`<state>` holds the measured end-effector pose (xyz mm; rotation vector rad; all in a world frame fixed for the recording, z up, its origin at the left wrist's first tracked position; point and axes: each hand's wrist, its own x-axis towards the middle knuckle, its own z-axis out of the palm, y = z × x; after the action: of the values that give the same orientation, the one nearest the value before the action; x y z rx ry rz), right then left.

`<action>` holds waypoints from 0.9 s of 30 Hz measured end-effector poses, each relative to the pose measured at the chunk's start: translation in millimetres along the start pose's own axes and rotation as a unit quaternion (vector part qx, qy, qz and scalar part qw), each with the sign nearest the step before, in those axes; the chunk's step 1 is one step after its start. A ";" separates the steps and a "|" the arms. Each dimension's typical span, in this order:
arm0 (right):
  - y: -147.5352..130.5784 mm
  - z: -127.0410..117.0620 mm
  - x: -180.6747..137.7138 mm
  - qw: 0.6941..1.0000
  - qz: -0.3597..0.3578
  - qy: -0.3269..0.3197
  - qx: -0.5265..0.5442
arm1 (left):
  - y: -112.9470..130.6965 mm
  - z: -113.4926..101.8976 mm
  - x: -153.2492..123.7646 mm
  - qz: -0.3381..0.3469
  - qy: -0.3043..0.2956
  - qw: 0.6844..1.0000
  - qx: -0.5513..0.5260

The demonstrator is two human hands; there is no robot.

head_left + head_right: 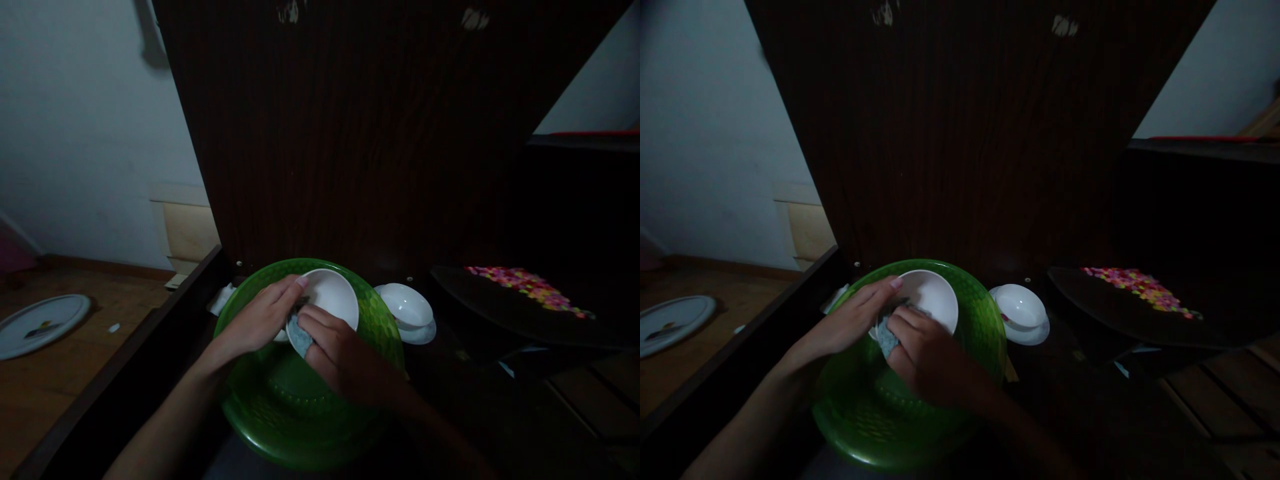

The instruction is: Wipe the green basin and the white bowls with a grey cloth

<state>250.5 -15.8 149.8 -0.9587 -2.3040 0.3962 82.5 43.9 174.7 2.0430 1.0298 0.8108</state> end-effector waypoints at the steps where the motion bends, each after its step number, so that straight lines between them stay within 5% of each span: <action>1: 0.9 -2.5 -0.5 1.000 -0.005 -0.022 -0.011 | -0.7 -1.6 -0.3 0.001 -0.001 1.000 0.003; 10: 7.9 -26.0 -7.5 0.988 0.054 -0.092 -0.108 | -12.0 -7.7 2.4 -0.004 -0.025 0.999 0.030; 14: 25.7 -56.0 -10.7 0.981 0.181 0.030 -0.056 | -14.5 -14.0 4.3 -0.036 -0.033 0.997 0.064; 20: 61.7 -87.7 -20.5 0.897 0.331 0.293 -0.026 | -20.1 -20.0 9.5 -0.090 -0.017 0.987 0.131; 23: 62.5 -85.4 -21.3 0.882 0.340 0.322 -0.047 | -20.1 -18.2 11.0 -0.098 -0.016 0.985 0.142; 27: 50.3 -62.3 -10.8 0.909 0.314 0.271 -0.048 | -16.7 -11.6 10.3 -0.084 -0.030 0.989 0.120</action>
<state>323.1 13.9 169.3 -1.6262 -1.4891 0.2267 71.7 63.4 170.1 2.1287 1.2966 0.5582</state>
